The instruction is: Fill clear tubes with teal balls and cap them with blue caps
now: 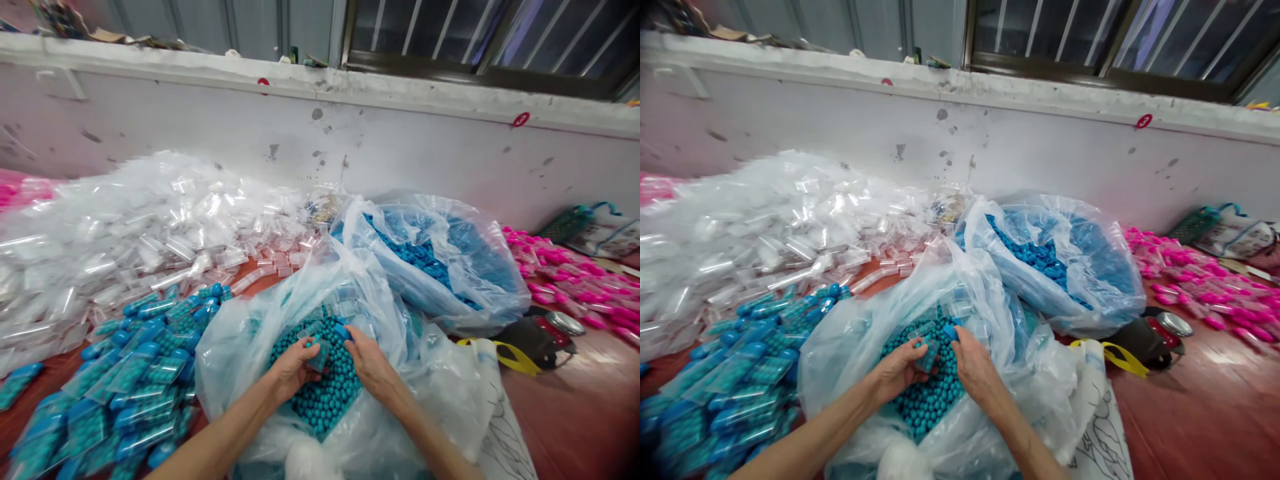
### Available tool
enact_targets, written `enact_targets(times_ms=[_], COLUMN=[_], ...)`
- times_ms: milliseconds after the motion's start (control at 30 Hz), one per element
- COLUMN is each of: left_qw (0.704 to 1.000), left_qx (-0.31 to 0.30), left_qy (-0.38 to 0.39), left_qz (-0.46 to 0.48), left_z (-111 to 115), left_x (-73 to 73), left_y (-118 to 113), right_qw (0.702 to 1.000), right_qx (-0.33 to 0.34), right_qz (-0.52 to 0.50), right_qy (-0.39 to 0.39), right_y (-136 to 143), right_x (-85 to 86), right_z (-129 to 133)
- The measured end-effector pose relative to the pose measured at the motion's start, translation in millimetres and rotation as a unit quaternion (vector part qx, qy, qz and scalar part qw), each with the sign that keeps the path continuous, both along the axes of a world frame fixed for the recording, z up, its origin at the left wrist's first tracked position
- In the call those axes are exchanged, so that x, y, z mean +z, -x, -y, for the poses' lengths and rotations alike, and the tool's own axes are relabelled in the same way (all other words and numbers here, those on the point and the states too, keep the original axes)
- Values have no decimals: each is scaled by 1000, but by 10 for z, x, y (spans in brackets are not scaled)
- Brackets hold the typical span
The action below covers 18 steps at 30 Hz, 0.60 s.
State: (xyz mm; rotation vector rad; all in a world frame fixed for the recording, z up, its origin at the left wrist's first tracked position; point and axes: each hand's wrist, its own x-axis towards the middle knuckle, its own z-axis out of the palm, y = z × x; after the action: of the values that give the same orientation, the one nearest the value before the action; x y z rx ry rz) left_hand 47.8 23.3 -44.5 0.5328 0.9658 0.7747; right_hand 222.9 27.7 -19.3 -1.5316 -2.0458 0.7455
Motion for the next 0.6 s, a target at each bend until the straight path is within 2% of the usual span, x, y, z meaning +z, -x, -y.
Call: enact_targets(times_ms=[100, 233, 333, 433, 600], left_qw=[998, 994, 990, 992, 987], left_qx=[3, -18, 10, 24, 60], left_qy=[-55, -91, -115, -105, -120], left_qz=[-32, -61, -76, -67, -88], left_z=[59, 133, 189, 238, 293], left_x=[46, 107, 132, 142, 162], left_y=[-22, -46, -55, -74, -130], right_qw=[999, 997, 996, 995, 993], right_qx=[37, 57, 51, 80, 107], right_qz=[-13, -41, -62, -30, -11], right_qy=[-19, -28, -30, -42, -55], right_y=[79, 167, 188, 187, 190], right_x=[-22, 52, 138, 192, 151], right_z=[33, 71, 91, 113, 166])
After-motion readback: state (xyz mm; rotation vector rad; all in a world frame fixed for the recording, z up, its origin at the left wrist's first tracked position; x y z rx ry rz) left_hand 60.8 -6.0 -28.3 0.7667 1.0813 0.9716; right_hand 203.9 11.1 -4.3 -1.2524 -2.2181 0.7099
